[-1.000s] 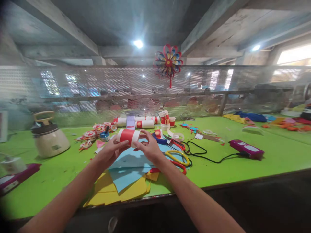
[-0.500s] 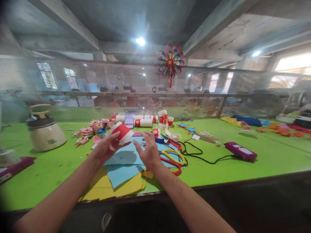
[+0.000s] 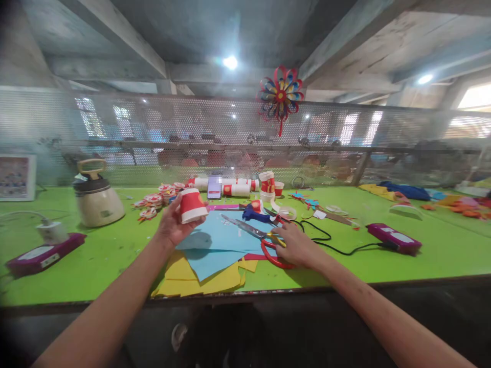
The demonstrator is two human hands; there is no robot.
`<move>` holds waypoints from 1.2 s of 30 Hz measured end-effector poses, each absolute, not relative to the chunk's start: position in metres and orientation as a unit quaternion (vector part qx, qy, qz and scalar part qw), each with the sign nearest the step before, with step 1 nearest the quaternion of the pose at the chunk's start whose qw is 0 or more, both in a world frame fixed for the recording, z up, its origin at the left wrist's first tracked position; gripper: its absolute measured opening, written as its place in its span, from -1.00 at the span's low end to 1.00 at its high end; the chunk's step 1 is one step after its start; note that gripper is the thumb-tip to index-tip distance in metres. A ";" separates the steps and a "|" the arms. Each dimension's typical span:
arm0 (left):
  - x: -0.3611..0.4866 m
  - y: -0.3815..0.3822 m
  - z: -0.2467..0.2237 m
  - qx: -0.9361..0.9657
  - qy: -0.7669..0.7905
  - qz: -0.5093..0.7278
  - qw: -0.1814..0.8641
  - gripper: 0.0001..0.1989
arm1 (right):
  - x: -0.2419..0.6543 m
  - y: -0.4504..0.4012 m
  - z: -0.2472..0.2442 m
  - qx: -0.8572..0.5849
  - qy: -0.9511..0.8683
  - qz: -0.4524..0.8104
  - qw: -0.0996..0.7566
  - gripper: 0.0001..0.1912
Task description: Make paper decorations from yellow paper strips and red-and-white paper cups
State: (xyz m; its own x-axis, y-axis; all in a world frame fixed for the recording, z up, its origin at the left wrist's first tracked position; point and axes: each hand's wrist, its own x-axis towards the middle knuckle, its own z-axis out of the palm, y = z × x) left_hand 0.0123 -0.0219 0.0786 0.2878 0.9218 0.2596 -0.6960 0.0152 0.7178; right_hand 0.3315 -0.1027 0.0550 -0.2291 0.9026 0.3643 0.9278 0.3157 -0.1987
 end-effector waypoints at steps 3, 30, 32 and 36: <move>0.015 -0.024 0.078 0.403 0.155 0.558 0.709 -0.60 | 0.332 -0.101 0.050 -0.592 -0.794 -0.004 0.139 -0.50; 0.005 -0.006 0.084 0.273 0.115 0.723 0.624 -0.55 | 0.234 -0.105 0.089 -0.445 -0.810 0.289 0.248 -0.66; 0.006 -0.007 0.086 0.272 0.103 0.739 0.608 -0.55 | 0.224 -0.105 0.094 -0.444 -0.819 0.289 0.220 -0.65; 0.015 -0.010 0.087 0.283 0.075 0.746 0.598 -0.54 | 0.207 -0.102 0.104 -0.413 -0.838 0.269 0.234 -0.66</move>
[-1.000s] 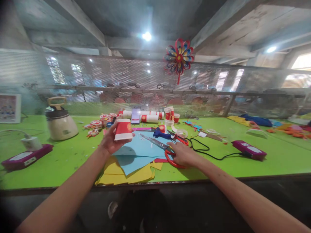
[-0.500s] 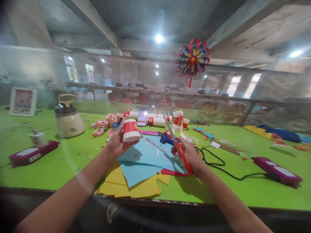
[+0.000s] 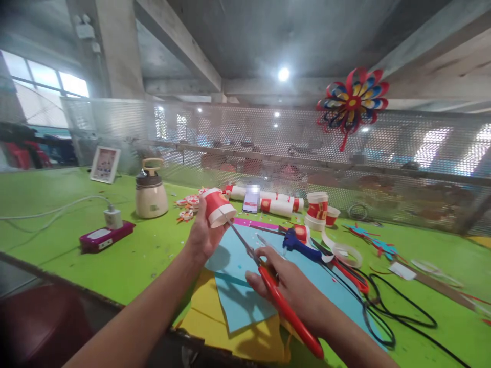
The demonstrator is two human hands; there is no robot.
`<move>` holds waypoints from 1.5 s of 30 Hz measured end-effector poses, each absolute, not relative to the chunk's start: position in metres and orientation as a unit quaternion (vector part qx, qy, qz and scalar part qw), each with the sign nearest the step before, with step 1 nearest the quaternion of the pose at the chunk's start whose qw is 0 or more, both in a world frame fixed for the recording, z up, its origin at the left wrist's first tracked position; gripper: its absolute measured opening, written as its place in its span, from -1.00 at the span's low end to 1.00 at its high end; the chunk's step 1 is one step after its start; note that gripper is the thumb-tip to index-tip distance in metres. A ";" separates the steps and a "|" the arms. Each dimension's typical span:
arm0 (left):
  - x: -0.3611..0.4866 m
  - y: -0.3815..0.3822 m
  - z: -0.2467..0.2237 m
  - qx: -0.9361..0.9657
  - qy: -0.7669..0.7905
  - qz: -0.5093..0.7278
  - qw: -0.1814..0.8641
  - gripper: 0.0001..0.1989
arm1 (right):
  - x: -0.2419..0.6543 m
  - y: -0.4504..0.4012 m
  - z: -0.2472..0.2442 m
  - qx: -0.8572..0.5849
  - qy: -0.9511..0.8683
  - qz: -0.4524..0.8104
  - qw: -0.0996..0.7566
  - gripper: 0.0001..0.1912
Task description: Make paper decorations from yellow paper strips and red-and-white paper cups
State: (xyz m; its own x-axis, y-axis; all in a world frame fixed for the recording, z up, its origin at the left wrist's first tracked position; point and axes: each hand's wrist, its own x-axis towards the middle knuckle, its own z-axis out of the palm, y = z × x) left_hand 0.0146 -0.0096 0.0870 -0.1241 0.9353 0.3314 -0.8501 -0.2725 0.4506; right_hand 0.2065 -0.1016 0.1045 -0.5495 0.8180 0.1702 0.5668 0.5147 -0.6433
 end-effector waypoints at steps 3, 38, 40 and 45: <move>0.021 -0.013 0.087 0.290 0.050 0.748 0.596 -0.56 | 0.200 -0.100 0.103 -0.383 -0.842 0.269 0.271 -0.66; 0.035 -0.029 0.089 0.305 0.038 0.731 0.609 -0.61 | 0.199 -0.107 0.082 -0.386 -0.823 0.261 0.325 -0.63; 0.036 -0.028 0.089 0.306 0.039 0.732 0.608 -0.59 | 0.199 -0.107 0.082 -0.383 -0.826 0.259 0.322 -0.63; 0.037 -0.028 0.089 0.294 0.049 0.730 0.615 -0.55 | 0.200 -0.107 0.082 -0.383 -0.836 0.240 0.312 -0.63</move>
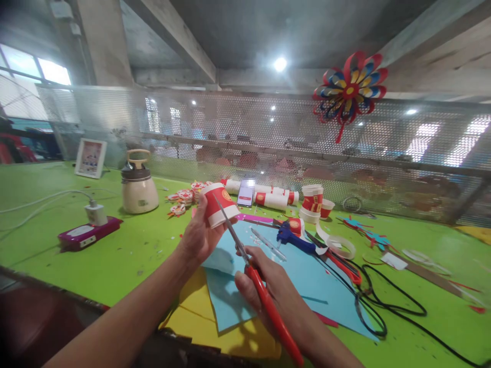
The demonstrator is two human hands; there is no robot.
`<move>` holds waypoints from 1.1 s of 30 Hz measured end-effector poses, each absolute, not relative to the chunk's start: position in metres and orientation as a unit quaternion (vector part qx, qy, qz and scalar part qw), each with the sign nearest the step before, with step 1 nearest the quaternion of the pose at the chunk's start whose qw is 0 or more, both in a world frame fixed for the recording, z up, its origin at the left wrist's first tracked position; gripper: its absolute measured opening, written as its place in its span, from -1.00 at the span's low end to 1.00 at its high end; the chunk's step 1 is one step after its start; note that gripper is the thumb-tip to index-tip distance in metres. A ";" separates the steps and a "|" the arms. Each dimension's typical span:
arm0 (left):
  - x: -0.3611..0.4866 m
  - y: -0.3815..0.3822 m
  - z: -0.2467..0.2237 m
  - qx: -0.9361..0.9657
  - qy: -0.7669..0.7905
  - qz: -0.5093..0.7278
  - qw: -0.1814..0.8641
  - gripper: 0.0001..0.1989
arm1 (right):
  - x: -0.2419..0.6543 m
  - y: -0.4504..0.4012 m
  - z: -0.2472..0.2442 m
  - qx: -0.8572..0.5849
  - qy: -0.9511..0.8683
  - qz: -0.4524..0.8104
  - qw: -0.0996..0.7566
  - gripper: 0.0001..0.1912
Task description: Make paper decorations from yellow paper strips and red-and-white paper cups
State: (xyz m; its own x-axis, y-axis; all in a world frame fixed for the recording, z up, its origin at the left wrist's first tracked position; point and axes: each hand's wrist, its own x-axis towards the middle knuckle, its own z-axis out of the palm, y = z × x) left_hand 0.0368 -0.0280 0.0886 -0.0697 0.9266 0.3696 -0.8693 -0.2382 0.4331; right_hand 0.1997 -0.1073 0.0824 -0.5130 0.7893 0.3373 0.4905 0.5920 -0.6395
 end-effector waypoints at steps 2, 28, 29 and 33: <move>0.037 -0.028 0.089 0.299 0.053 0.730 0.613 -0.55 | 0.200 -0.107 0.083 -0.389 -0.836 0.228 0.313 -0.64; 0.038 -0.027 0.087 0.303 0.048 0.717 0.626 -0.65 | 0.192 -0.107 0.071 -0.443 -0.773 0.267 0.366 -0.48; 0.038 -0.027 0.086 0.305 0.047 0.717 0.625 -0.66 | 0.192 -0.107 0.070 -0.442 -0.772 0.273 0.366 -0.47; 0.037 -0.026 0.085 0.303 0.051 0.716 0.627 -0.63 | 0.191 -0.105 0.068 -0.432 -0.772 0.288 0.367 -0.45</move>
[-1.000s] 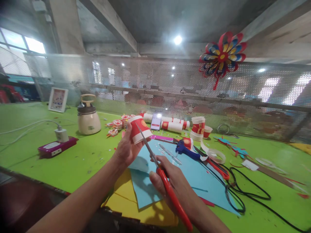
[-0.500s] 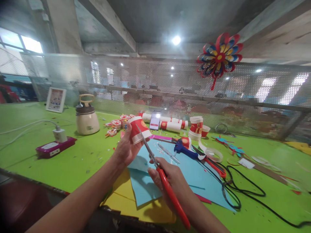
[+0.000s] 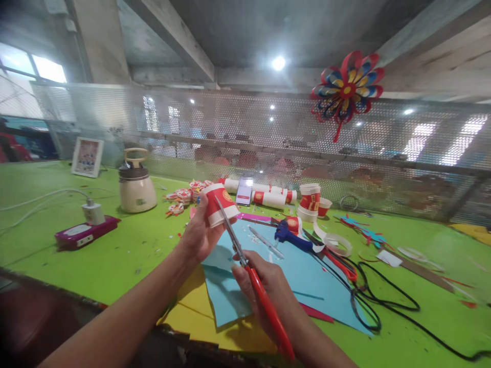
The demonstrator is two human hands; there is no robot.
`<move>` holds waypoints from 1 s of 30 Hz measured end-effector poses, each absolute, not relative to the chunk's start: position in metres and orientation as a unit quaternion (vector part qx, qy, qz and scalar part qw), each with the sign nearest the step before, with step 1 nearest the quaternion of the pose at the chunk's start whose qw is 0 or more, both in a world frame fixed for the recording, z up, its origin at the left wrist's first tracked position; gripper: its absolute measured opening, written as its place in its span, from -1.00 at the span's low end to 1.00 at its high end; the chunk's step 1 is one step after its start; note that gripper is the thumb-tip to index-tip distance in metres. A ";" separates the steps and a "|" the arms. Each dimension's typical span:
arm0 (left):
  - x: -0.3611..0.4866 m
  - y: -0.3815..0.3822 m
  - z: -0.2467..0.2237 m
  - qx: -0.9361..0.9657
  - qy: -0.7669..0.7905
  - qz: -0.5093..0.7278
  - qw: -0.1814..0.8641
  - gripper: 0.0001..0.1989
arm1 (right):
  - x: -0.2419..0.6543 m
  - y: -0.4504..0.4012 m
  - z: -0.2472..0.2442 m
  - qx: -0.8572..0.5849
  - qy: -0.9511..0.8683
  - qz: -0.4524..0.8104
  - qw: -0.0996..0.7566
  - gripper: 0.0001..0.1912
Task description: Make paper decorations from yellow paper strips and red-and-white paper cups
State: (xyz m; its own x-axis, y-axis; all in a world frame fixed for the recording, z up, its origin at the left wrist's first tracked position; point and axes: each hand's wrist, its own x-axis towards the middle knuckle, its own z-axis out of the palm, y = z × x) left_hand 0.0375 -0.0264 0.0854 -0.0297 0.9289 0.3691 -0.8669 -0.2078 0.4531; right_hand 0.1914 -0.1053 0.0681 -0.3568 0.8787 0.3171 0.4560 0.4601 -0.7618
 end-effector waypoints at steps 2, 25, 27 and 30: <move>0.037 -0.027 0.086 0.297 0.050 0.716 0.630 -0.62 | 0.191 -0.104 0.067 -0.425 -0.771 0.297 0.369 -0.44; 0.038 -0.028 0.088 0.300 0.045 0.730 0.613 -0.69 | 0.194 -0.108 0.073 -0.387 -0.784 0.334 0.351 -0.56; 0.037 -0.028 0.088 0.302 0.048 0.728 0.613 -0.69 | 0.194 -0.109 0.075 -0.394 -0.786 0.332 0.342 -0.56; 0.037 -0.027 0.088 0.303 0.054 0.726 0.615 -0.70 | 0.193 -0.109 0.075 -0.405 -0.786 0.315 0.344 -0.52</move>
State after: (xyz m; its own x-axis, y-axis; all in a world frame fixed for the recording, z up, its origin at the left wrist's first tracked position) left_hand 0.0372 -0.0273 0.0878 -0.0603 0.9259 0.3729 -0.8605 -0.2376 0.4506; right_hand 0.1925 -0.1093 0.0749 -0.4355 0.8536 0.2858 0.4199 0.4734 -0.7743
